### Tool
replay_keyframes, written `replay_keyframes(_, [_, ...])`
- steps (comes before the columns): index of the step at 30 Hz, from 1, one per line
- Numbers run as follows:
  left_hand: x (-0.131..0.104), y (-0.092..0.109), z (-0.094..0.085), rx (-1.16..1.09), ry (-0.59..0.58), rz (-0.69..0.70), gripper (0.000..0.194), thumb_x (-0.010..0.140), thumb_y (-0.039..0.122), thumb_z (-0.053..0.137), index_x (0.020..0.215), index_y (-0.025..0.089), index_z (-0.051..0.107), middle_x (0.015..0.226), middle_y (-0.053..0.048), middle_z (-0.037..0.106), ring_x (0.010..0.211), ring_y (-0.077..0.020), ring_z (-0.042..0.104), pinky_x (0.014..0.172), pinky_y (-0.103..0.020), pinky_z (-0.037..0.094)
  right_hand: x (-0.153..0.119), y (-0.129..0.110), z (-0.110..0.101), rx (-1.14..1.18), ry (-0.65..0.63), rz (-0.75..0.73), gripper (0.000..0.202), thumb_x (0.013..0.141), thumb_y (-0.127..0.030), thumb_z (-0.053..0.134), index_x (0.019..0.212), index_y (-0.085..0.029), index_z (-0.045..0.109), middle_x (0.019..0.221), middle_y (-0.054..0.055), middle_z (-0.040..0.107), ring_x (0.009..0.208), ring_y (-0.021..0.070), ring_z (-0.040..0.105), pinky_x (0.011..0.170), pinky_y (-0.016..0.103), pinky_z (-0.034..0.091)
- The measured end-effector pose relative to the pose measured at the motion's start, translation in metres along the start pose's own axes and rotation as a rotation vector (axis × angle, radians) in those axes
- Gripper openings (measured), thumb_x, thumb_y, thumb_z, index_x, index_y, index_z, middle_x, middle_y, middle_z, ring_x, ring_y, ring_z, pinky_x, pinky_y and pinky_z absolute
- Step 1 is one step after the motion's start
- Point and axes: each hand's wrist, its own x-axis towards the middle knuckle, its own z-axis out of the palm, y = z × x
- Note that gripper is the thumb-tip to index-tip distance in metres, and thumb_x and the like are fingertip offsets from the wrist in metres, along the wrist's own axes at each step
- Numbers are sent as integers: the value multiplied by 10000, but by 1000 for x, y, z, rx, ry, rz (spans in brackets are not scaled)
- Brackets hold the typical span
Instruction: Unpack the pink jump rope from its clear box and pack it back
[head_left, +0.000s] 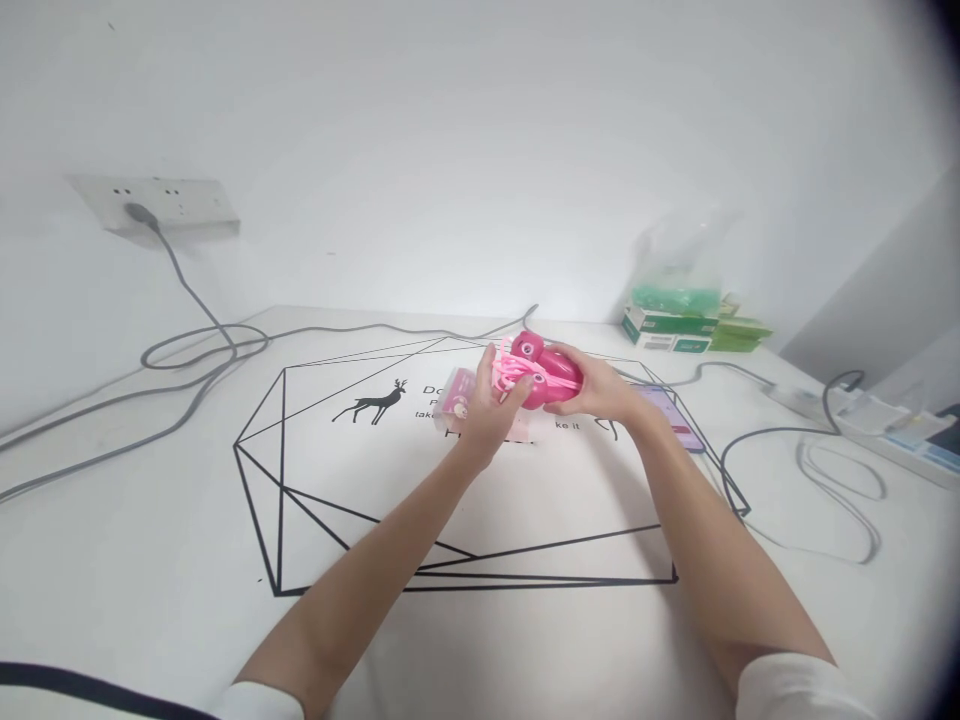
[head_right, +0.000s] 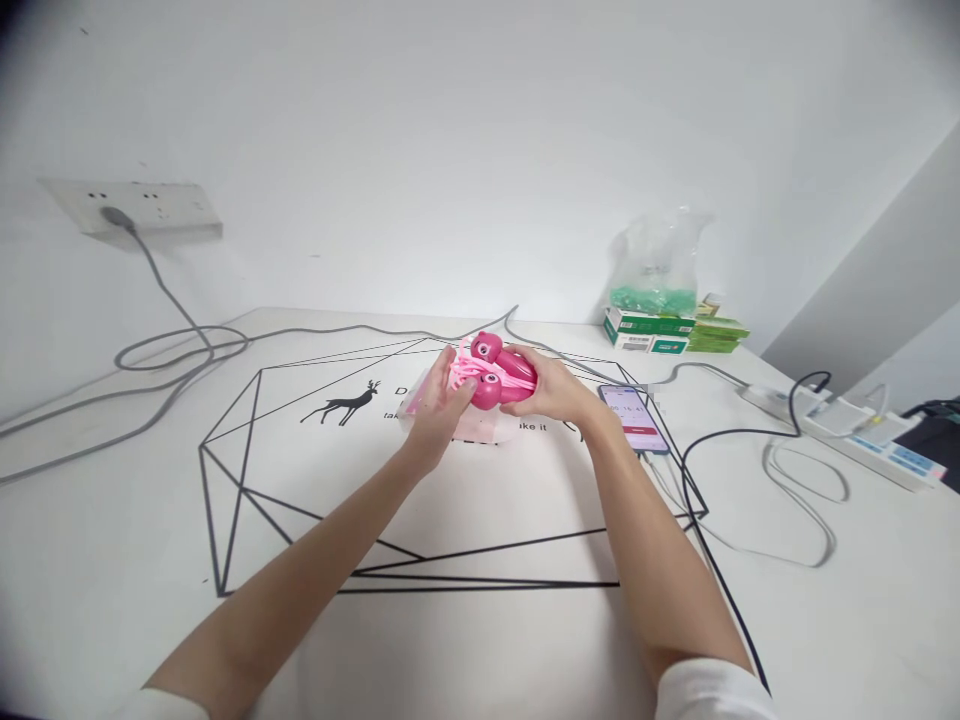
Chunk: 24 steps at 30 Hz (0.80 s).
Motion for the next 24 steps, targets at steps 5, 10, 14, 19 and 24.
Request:
replay_keyframes(5, [10,-7,-3,-237,-34,-83,1065,761,323,792,1554,338,81,1507,-98,411,1289,-249,515,1041,-380,479,5,-4,13,-72,-3,-7,834,618,-372,814,1373,-250,481,1310,78,609,1100,304,614,884,407,503])
replay_keyframes(10, [16,-17,-17,-292,-43,-116,1015,746,215,772,1533,347,144,1399,-94,506,1115,-197,613,942,-362,535,6,-9,20,-35,-68,44,838,666,-520,795,1391,-261,465,1301,88,616,1082,296,618,855,393,506])
replay_keyframes(14, [20,-18,-22,-288,-7,-100,914,758,193,731,1506,313,221,1347,-94,524,1040,-169,634,892,-322,541,8,-8,26,0,-50,100,606,853,-555,607,1368,-262,483,1294,94,625,1089,285,621,891,405,485])
replay_keyframes(19, [27,-15,-32,-303,14,-16,858,774,205,709,1481,327,239,1368,-97,514,1034,-158,635,897,-314,533,10,-14,35,124,35,129,474,938,-476,497,1355,-250,506,1292,86,633,1108,256,613,930,386,467])
replay_keyframes(24, [33,-12,-48,-315,-17,41,829,777,212,700,1459,357,252,1436,-98,468,1042,-153,635,867,-296,542,10,-27,39,418,73,199,437,869,-469,607,1224,-213,608,1188,72,660,975,199,628,839,316,492])
